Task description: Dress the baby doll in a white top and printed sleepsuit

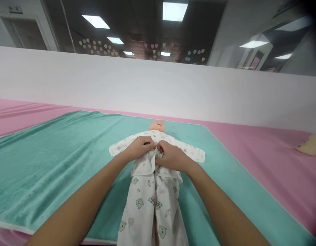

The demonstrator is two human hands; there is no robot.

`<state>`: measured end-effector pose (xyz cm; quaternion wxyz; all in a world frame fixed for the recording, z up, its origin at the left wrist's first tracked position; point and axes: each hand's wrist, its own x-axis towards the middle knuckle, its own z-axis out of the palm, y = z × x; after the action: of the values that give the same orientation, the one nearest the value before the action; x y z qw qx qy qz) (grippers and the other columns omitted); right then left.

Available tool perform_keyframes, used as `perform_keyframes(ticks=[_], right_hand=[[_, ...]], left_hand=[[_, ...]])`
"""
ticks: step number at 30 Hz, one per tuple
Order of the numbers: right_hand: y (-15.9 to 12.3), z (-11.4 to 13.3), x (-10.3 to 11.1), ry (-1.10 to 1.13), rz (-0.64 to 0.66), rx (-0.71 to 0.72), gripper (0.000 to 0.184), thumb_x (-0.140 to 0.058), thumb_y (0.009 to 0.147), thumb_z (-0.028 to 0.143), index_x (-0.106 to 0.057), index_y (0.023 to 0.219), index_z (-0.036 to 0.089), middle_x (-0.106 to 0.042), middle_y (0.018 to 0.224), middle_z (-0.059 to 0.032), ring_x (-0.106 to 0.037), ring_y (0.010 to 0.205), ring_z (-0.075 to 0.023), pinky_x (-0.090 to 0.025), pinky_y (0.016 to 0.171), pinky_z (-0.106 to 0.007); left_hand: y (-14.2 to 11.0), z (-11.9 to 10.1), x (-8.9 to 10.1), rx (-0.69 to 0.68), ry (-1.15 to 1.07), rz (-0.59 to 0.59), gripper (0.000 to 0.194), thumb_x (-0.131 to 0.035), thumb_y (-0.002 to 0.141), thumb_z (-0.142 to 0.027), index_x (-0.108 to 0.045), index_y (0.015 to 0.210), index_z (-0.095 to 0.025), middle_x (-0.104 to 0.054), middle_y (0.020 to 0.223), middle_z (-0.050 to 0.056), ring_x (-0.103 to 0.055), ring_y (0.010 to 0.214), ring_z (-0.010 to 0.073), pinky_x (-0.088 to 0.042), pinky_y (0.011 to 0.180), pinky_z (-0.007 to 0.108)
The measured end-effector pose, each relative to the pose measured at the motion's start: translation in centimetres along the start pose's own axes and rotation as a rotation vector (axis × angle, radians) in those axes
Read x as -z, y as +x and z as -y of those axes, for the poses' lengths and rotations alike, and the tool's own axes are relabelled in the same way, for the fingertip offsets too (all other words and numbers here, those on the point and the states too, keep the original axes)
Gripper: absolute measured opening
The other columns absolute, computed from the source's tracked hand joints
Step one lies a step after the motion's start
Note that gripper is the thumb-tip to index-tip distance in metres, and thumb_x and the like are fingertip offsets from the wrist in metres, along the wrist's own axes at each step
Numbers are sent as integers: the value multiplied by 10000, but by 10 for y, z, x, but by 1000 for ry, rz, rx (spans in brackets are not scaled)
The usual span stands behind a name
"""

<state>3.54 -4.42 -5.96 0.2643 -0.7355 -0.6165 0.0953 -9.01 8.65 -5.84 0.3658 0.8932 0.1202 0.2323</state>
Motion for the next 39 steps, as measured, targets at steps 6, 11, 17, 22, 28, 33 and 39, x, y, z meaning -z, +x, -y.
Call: perform_keyframes(ticks=[6,11,17,22,28,33,39], right_hand=[[-3,11,-9,-194,-124,-60,126,-446,726,294,-366,701,200,-484,695,26,-363,565,-105,-219,516,-246],[1,1,-3,-6,-58,-26,145,-464,725,298,-389,654,197,-459,638,31,-356,574,-105,-237,503,-236],[6,-18,10,465,143,-42,122,-523,710,312,-498,713,192,-421,606,37,-345,525,-86,-254,460,-220],[9,-23,5,789,128,-89,171,-590,694,342,-555,744,182,-370,544,55,-320,485,-68,-207,418,-198],[12,-26,-4,953,82,-52,220,-607,716,378,-542,715,168,-479,530,35,-366,443,-55,-160,381,-196],[13,-27,-5,942,101,-40,252,-625,708,400,-571,721,154,-516,525,19,-408,440,-54,-169,373,-186],[12,-24,-4,907,83,-43,278,-623,698,427,-613,738,151,-544,534,12,-403,427,-55,-178,374,-194]], left_hand=[[0,0,0,26,-12,69,275,-562,741,-431,-569,647,-174,-508,711,-19,-424,626,99,-328,558,223],[-3,-1,2,47,-31,106,256,-597,713,-434,-593,688,-179,-508,747,-13,-412,617,93,-314,529,214],[-8,-4,4,90,-113,104,252,-579,734,-428,-580,697,-179,-470,661,-32,-374,515,66,-291,468,201],[-11,-8,1,162,-141,104,308,-509,777,-482,-586,737,-186,-386,504,-56,-305,417,61,-231,407,201],[-12,-8,1,173,-217,93,312,-517,776,-487,-571,737,-182,-379,491,-58,-292,402,54,-214,389,191],[-11,-7,0,164,-232,87,329,-508,780,-502,-564,730,-181,-357,496,-58,-276,406,52,-195,385,190],[-11,-10,1,193,-211,96,344,-516,762,-521,-562,728,-181,-363,489,-59,-277,400,59,-199,382,200]])
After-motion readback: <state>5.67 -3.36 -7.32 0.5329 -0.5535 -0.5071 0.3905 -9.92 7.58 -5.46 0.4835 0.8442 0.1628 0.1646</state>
